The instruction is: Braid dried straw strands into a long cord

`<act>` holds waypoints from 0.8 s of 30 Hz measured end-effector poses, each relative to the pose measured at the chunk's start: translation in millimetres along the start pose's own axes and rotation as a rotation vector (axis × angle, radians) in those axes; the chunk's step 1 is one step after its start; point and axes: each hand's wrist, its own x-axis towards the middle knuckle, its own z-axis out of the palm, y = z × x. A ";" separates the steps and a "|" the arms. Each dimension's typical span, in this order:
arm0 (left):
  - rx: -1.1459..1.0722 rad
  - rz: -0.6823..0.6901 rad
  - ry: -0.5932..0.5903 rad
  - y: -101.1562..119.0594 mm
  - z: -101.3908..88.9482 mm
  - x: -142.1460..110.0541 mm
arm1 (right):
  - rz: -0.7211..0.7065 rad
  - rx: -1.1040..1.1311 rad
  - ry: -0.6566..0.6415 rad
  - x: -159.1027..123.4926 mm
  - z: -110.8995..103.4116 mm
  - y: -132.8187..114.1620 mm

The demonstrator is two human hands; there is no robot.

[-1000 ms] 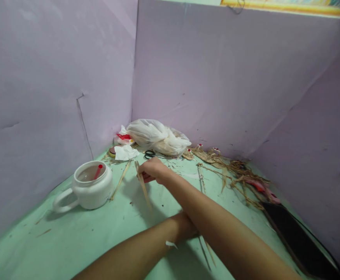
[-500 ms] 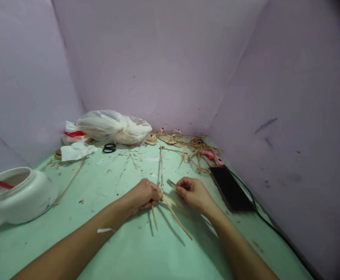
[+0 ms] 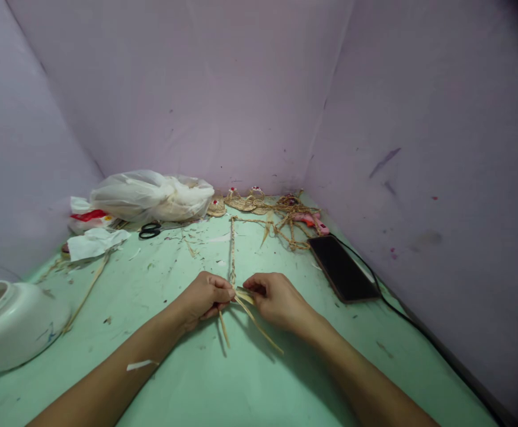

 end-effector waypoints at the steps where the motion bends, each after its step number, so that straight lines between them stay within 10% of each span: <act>1: 0.000 0.000 0.001 0.7 0.5 -0.2 | -0.008 -0.010 0.013 -1.0 -0.4 -1.3; 24: 0.025 0.000 0.008 -0.2 1.8 -0.8 | 0.037 -0.138 0.005 -7.3 -4.7 -15.1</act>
